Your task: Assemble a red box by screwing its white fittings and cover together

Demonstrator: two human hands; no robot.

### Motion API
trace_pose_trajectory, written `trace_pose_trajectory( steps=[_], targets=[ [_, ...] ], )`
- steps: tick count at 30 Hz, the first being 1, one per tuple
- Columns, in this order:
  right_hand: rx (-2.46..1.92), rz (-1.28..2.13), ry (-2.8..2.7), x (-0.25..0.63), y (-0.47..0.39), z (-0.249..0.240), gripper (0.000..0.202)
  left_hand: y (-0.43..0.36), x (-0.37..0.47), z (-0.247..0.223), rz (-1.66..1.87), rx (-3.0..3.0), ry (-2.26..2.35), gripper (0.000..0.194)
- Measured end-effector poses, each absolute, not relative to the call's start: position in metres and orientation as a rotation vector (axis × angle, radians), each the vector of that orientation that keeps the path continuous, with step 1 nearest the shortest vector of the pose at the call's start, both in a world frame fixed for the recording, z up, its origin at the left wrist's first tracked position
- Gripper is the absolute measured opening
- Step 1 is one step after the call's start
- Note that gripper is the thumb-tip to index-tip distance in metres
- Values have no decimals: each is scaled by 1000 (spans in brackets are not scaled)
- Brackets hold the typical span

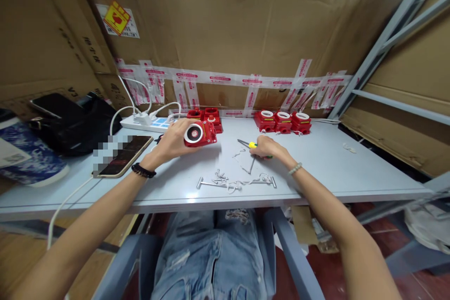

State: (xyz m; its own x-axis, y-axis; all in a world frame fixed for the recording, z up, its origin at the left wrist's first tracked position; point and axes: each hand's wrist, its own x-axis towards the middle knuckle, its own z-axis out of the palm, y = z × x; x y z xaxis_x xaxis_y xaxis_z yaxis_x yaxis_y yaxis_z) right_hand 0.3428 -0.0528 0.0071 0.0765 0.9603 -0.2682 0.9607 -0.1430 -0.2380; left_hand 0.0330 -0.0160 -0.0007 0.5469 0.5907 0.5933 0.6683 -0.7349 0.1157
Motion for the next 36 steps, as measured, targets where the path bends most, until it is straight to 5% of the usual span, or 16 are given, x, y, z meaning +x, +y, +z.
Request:
trace_pose_trajectory(
  steps=[6, 9, 18, 25, 36],
  targets=[
    [2294, -301, 2571, 347, -65, 11, 22, -18, 36, 0, -921, -2654, -1084, 62],
    [1994, -574, 2864, 340, -53, 8, 31, -18, 37, 1, -934, -2682, -1080, 63],
    [1829, -528, 2582, 363, -68, 13, 25, -17, 34, 1, -950, -2701, -1079, 62],
    [1860, -803, 2304, 378, -111, 30, 18, -19, 37, 2, -896, -2692, -1119, 62],
    [2060, -950, 2599, 364, -105, 45, 33, -19, 39, -1, -870, -2751, -1090, 65]
  ],
)
